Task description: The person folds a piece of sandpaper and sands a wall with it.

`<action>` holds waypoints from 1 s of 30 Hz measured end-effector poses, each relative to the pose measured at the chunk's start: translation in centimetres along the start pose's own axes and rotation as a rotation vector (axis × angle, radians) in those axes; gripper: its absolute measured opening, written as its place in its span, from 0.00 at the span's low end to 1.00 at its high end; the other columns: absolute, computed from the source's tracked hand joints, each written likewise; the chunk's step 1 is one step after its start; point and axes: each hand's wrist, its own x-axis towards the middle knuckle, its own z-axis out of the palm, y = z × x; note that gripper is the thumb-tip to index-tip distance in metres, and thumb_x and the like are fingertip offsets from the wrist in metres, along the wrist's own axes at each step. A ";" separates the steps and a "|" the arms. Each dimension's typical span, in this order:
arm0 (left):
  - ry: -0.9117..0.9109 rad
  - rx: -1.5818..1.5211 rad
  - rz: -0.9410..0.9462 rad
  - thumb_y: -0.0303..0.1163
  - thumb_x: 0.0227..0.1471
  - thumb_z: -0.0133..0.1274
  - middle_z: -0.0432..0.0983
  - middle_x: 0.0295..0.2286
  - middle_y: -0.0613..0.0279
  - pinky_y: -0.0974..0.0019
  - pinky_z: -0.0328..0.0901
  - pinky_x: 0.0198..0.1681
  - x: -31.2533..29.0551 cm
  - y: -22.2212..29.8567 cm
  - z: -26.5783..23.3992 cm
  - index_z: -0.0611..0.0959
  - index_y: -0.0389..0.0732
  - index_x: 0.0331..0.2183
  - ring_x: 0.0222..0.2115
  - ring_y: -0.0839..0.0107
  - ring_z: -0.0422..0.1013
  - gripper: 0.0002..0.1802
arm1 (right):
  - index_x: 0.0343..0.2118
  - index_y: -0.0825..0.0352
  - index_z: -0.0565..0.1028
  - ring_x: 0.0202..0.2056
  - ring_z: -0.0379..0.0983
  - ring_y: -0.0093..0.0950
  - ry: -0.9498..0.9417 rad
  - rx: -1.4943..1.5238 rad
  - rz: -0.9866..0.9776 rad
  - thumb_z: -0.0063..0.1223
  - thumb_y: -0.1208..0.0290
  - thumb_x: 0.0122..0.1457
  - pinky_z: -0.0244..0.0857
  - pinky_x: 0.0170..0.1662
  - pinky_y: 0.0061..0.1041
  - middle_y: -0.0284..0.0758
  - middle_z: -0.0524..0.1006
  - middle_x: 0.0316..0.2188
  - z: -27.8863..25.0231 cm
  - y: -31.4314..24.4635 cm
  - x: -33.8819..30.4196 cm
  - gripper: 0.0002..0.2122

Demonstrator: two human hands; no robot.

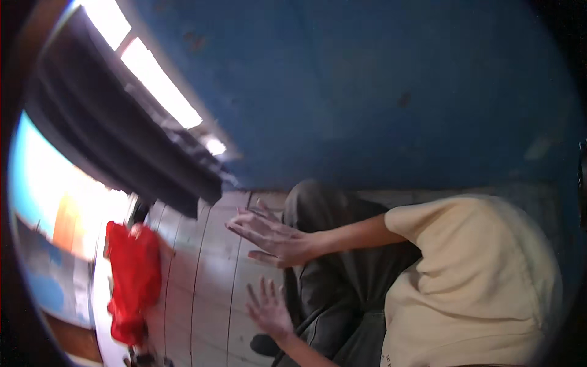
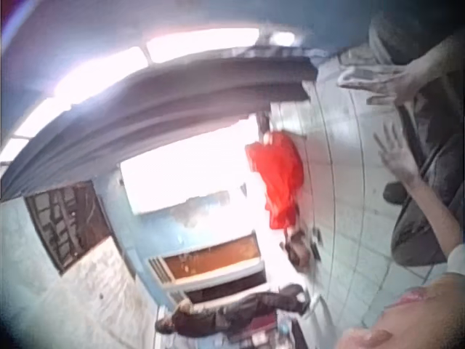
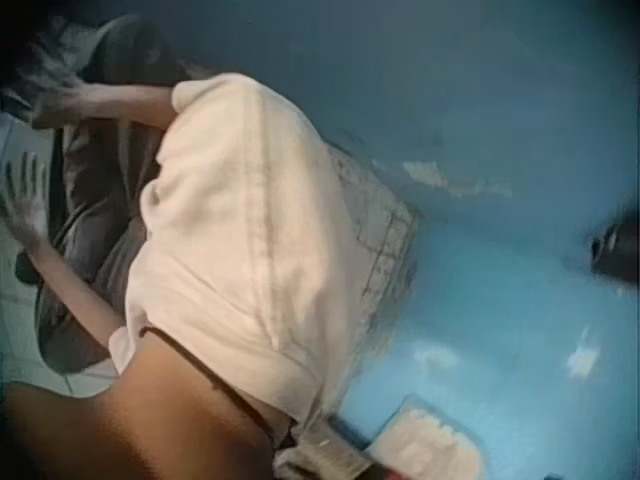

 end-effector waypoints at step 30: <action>0.032 0.017 -0.014 0.50 0.51 0.42 0.72 0.41 0.60 0.56 0.64 0.43 -1.9 0.6 0.2 0.68 0.45 0.51 0.40 0.64 0.69 0.29 | 0.59 0.58 0.56 0.60 0.49 0.20 0.045 -1.179 0.082 0.40 0.65 0.57 0.41 0.62 0.26 0.25 0.54 0.60 -14.6 14.2 -9.0 0.25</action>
